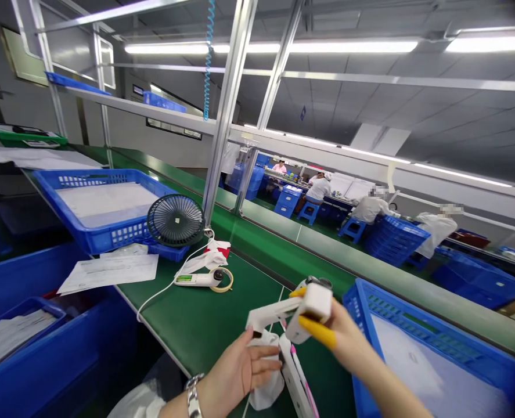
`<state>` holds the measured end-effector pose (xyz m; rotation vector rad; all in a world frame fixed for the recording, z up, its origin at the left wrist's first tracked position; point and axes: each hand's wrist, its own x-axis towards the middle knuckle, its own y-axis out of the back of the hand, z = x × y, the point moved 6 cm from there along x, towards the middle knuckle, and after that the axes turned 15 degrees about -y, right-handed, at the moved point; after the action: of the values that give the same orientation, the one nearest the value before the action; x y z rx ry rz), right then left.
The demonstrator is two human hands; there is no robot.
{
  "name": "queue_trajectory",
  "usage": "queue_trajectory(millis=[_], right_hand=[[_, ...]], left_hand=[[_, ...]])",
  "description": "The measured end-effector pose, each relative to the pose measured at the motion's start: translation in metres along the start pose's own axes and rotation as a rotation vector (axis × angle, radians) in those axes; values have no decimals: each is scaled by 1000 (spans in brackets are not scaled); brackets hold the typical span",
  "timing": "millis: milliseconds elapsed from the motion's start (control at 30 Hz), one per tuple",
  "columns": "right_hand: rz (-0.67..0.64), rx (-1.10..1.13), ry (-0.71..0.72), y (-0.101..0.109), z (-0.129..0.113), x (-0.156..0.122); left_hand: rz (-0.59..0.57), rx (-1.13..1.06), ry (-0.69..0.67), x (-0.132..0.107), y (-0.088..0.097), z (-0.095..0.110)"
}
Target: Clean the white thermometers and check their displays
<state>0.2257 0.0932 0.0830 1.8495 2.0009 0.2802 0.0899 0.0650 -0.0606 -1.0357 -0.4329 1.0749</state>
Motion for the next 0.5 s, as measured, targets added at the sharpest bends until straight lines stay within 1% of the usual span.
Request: queue_trajectory(millis=[33, 100, 133, 200, 233, 267, 333, 367, 400, 433, 500], right_hand=[[-61, -41, 3, -22, 0, 2], [-149, -136, 52, -57, 0, 2], [-192, -185, 83, -69, 1, 1], [-288, -245, 120, -86, 3, -4], [-346, -244, 97, -92, 7, -5], [-410, -215, 39, -96, 13, -5], [-512, -66, -152, -99, 32, -1], [-533, 30, -253, -99, 43, 2], [-528, 124, -339, -99, 54, 6], [-497, 204, -408, -97, 65, 10], [-384, 288, -496, -95, 81, 18]], left_hand=[[63, -73, -20, 4, 4, 6], [206, -140, -102, 14, 21, 22], [262, -146, -148, 18, 30, 31], [322, -130, -208, 27, 46, 44], [333, -118, -223, 30, 52, 49], [344, -104, -230, 34, 57, 53], [355, -70, -215, 39, 64, 56], [356, -51, -195, 42, 66, 54], [356, -30, -172, 44, 68, 52], [354, -8, -153, 45, 69, 49], [335, 36, -151, 45, 69, 45]])
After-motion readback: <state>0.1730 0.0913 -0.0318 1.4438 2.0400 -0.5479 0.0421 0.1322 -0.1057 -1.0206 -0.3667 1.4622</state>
